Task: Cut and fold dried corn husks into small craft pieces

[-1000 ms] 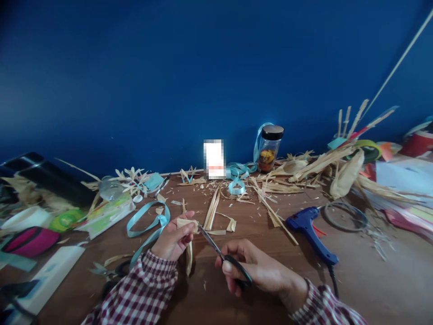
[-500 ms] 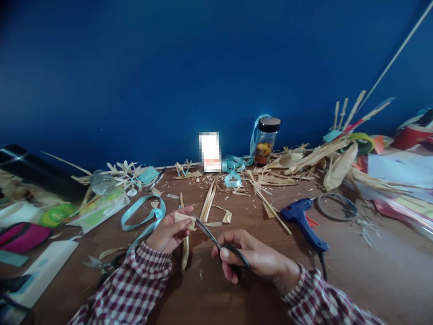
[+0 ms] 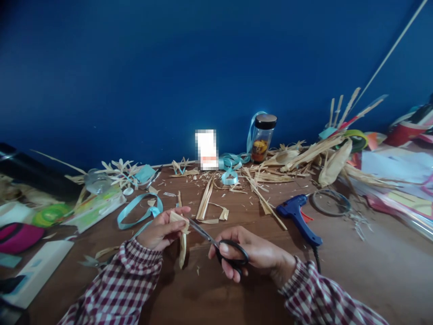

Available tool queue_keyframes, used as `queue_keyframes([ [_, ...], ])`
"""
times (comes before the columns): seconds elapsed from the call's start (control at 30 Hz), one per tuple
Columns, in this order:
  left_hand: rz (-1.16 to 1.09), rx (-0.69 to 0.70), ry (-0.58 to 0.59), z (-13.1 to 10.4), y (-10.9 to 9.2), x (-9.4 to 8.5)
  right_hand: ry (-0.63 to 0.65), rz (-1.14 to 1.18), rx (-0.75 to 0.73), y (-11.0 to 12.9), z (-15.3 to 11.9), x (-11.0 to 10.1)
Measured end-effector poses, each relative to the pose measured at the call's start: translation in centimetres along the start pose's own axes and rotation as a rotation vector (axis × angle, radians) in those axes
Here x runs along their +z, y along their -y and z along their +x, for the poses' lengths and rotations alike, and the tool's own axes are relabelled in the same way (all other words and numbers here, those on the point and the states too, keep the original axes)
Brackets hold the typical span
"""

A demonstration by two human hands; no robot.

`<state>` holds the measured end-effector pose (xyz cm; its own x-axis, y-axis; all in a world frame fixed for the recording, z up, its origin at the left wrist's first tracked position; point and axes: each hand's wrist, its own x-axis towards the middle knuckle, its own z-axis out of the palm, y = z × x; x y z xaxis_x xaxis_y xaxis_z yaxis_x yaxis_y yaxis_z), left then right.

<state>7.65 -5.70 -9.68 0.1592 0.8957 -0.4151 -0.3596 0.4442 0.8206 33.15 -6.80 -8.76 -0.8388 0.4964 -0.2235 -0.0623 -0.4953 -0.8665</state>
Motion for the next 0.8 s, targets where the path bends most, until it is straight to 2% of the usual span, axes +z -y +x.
queue_keyframes([
  [0.5,0.022,0.032,0.015,0.10,-0.05,-0.32,-0.078,-0.088,0.064,-0.01,-0.02,-0.11],
  [0.8,0.030,0.025,-0.032,0.11,0.04,-0.30,-0.104,-0.059,0.069,-0.25,0.00,-0.10],
])
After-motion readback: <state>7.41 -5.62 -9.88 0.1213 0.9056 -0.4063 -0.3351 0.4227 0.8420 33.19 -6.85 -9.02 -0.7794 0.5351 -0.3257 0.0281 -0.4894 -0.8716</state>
